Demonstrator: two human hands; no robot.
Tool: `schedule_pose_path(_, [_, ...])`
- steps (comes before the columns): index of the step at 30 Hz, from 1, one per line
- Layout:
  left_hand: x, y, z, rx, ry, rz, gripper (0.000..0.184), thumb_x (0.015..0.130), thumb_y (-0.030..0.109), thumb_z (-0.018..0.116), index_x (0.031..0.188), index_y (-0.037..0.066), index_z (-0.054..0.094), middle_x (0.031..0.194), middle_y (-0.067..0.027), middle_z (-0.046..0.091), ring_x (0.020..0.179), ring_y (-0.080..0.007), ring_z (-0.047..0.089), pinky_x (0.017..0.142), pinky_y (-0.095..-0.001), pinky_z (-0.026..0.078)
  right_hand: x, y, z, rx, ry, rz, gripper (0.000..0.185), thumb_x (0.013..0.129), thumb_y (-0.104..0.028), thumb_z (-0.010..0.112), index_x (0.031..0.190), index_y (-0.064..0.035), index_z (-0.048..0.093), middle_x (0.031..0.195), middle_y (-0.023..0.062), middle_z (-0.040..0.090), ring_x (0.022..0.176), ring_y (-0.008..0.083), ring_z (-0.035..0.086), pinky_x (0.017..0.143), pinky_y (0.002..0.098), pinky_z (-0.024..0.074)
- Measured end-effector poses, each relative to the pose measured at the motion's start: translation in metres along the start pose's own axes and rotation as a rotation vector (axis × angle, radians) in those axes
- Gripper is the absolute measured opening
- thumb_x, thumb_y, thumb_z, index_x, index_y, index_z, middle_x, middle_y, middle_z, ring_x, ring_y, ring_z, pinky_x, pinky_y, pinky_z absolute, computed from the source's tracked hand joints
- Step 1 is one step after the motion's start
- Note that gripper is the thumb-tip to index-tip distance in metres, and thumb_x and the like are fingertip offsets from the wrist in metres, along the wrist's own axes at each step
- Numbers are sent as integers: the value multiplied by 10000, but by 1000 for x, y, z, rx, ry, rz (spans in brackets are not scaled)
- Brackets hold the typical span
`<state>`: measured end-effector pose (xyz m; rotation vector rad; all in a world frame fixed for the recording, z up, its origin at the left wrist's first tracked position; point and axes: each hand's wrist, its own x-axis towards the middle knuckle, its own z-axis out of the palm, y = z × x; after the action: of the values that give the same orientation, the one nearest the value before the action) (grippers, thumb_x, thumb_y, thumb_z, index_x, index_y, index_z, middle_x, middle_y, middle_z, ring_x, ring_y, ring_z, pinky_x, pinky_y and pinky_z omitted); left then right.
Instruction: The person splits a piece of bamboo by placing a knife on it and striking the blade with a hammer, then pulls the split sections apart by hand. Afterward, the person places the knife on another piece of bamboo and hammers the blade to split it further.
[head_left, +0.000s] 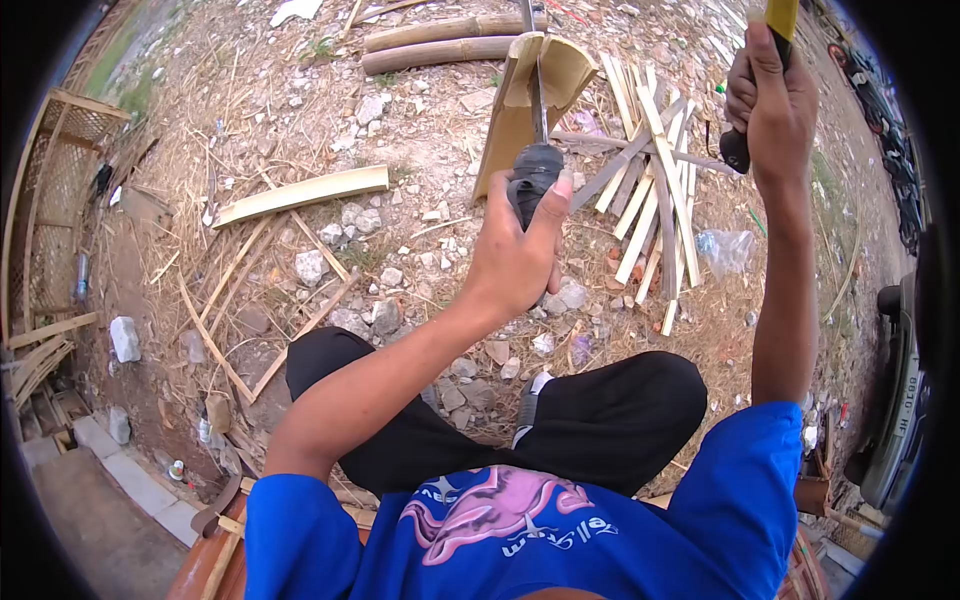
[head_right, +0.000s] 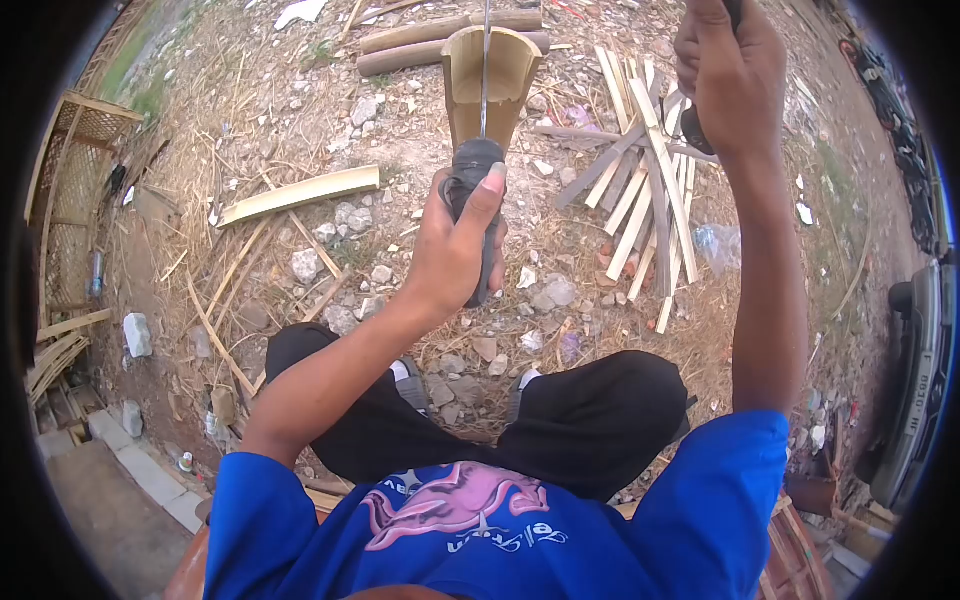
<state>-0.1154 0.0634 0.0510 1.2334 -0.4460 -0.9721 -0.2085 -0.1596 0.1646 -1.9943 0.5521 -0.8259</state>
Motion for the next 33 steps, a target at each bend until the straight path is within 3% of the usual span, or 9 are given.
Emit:
schedule_pose_path(3, [-1, -1, -3, -10, 6, 9, 466, 946, 450, 574, 1080, 54, 370, 673, -43, 486, 379, -131, 467, 356, -275, 418, -25, 63, 29, -717, -333, 140, 439, 990, -429, 496, 1032, -7, 610, 683, 89, 545, 636, 205, 521, 637, 389, 421])
schedule_pose_path(6, [1, -3, -6, -19, 20, -10, 453, 942, 448, 583, 1080, 71, 374, 662, -38, 487, 376, -140, 479, 356, -278, 420, -22, 58, 17, -780, -461, 221, 445, 993, -429, 492, 1011, 3, 600, 703, 85, 548, 665, 195, 518, 659, 374, 422])
schedule_pose_path(11, [-7, -6, -1, -3, -13, -24, 453, 944, 450, 579, 1086, 73, 373, 671, -44, 486, 381, -140, 478, 357, -277, 416, -20, 29, 16, -453, -140, 205, 433, 994, -435, 491, 953, -14, 583, 650, 35, 446, 624, 133, 434, 597, 332, 369])
schedule_pose_path(15, [-9, -6, 0, -6, -13, -18, 460, 948, 446, 575, 1103, 65, 370, 674, -46, 480, 390, -135, 464, 359, -277, 410, -25, 53, 20, -657, -320, 53, 443, 996, -449, 480, 959, -20, 584, 643, 28, 440, 614, 140, 443, 588, 346, 375])
schedule_pose_path(19, [-8, -5, -1, -8, 9, -39, 467, 949, 444, 574, 1117, 62, 363, 674, -46, 475, 392, -134, 460, 360, -277, 407, -11, 24, 5, -524, -193, 100, 429, 994, -440, 492, 987, -23, 592, 634, -7, 409, 598, 101, 441, 573, 333, 373])
schedule_pose_path(23, [-6, -4, 0, 11, -13, -31, 478, 948, 452, 571, 1111, 59, 356, 669, -46, 475, 388, -138, 472, 359, -275, 411, 12, 12, -21, 77, -42, -70, 333, 1018, -371, 488, 836, -92, 506, 595, -91, 366, 441, -5, 297, 379, 170, 224])
schedule_pose_path(27, [-6, -5, 2, -48, -17, -19, 482, 943, 462, 573, 1100, 62, 354, 662, -45, 473, 385, -140, 474, 358, -276, 415, -10, 71, 20, -705, -362, 113, 436, 997, -417, 482, 1044, 2, 591, 728, 73, 524, 682, 173, 493, 642, 355, 404])
schedule_pose_path(31, [-2, 1, -4, -21, 8, -35, 472, 936, 469, 582, 1080, 80, 356, 662, -46, 472, 385, -141, 477, 357, -280, 417, -16, 68, 22, -620, -280, 117, 459, 994, -449, 484, 892, -4, 533, 680, 67, 498, 641, 175, 455, 602, 353, 377])
schedule_pose_path(33, [0, -2, -4, -34, -8, -30, 469, 933, 473, 586, 1068, 88, 355, 661, -45, 471, 383, -141, 478, 356, -278, 418, -5, 48, 13, -479, -215, 214, 434, 988, -435, 498, 1085, -26, 602, 709, 30, 495, 667, 132, 458, 631, 313, 391])
